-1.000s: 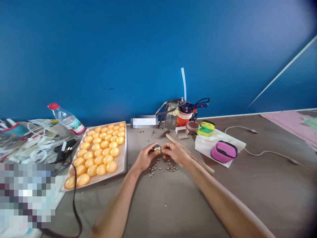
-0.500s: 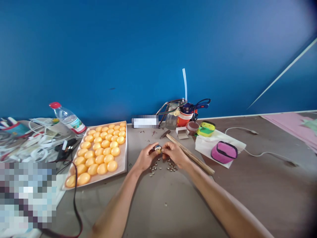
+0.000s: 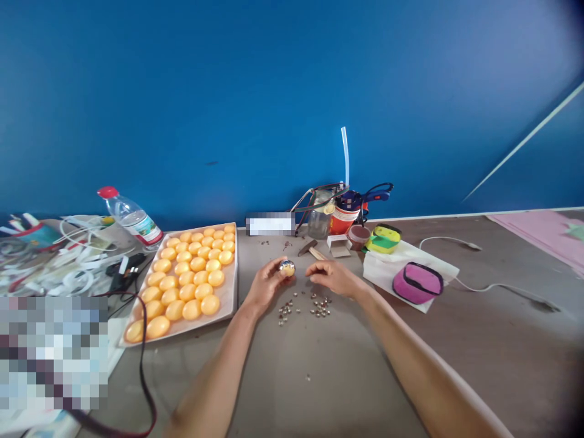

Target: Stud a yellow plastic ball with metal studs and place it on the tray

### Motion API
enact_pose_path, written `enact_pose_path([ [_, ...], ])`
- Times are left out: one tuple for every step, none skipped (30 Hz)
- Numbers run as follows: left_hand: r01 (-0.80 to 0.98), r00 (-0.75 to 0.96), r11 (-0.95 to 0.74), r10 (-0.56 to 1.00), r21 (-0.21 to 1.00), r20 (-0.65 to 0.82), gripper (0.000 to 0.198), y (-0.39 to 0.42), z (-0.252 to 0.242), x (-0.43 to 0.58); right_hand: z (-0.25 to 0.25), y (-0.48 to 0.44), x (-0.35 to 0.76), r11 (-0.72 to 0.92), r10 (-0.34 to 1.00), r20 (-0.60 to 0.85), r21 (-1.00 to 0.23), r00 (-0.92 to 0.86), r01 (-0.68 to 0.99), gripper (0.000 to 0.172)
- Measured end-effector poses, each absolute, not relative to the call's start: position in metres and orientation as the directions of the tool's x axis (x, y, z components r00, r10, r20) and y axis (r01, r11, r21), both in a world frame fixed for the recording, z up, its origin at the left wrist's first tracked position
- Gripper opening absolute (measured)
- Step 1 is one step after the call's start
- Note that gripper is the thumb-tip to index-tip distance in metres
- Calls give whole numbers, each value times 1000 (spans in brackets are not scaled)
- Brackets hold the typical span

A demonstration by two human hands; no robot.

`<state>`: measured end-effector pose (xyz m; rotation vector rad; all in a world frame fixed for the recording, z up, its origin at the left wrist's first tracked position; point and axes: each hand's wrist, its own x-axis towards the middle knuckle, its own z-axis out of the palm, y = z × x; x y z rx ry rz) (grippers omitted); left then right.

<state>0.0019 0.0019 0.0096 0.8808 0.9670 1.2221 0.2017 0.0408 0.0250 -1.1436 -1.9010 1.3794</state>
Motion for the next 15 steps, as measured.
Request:
enact_pose_path([
  [-359,82,145,989,922,-123,49,2,10,2,24,42,205,154,828,-89,-914,-554,376,16],
  [-372,87,148,988,916,-125,48,2,10,1,22,43,207,181,799,-115,-890,-590,419,18],
  [-383,91,152,988,911,-126,48,2,10,1,21,43,208,200,777,-144,-867,-613,457,20],
  [-393,92,153,988,907,-127,47,2,11,1,21,42,209,212,759,-170,-848,-628,486,22],
  [-402,93,157,987,902,-130,47,2,11,0,21,41,210,220,745,-188,-836,-640,502,24],
  [-410,91,161,987,898,-135,47,2,12,0,21,41,210,227,730,-198,-832,-654,506,26],
  [-417,90,164,986,894,-139,48,2,12,0,21,40,211,235,713,-203,-833,-671,502,28],
  [-423,90,165,986,891,-140,48,2,12,-1,22,39,211,246,695,-204,-833,-689,495,30],
  [-428,93,166,986,888,-140,48,2,13,-1,22,39,211,263,679,-204,-829,-705,494,32],
  [-432,97,167,986,886,-138,48,2,12,-1,23,39,211,291,668,-197,-819,-717,495,34],
  [-435,100,167,986,885,-137,48,2,12,-1,22,38,210,327,664,-183,-801,-725,501,34],
  [-436,103,166,986,885,-134,47,3,12,-1,22,38,210,363,664,-165,-781,-730,508,34],
  [-436,104,165,986,885,-132,47,3,11,-1,21,38,209,394,666,-149,-762,-731,514,34],
  [-436,104,164,986,885,-132,47,3,11,0,21,38,208,414,669,-137,-748,-730,520,32],
  [-435,103,164,986,885,-132,47,3,11,0,20,38,208,423,671,-130,-742,-730,520,29],
])
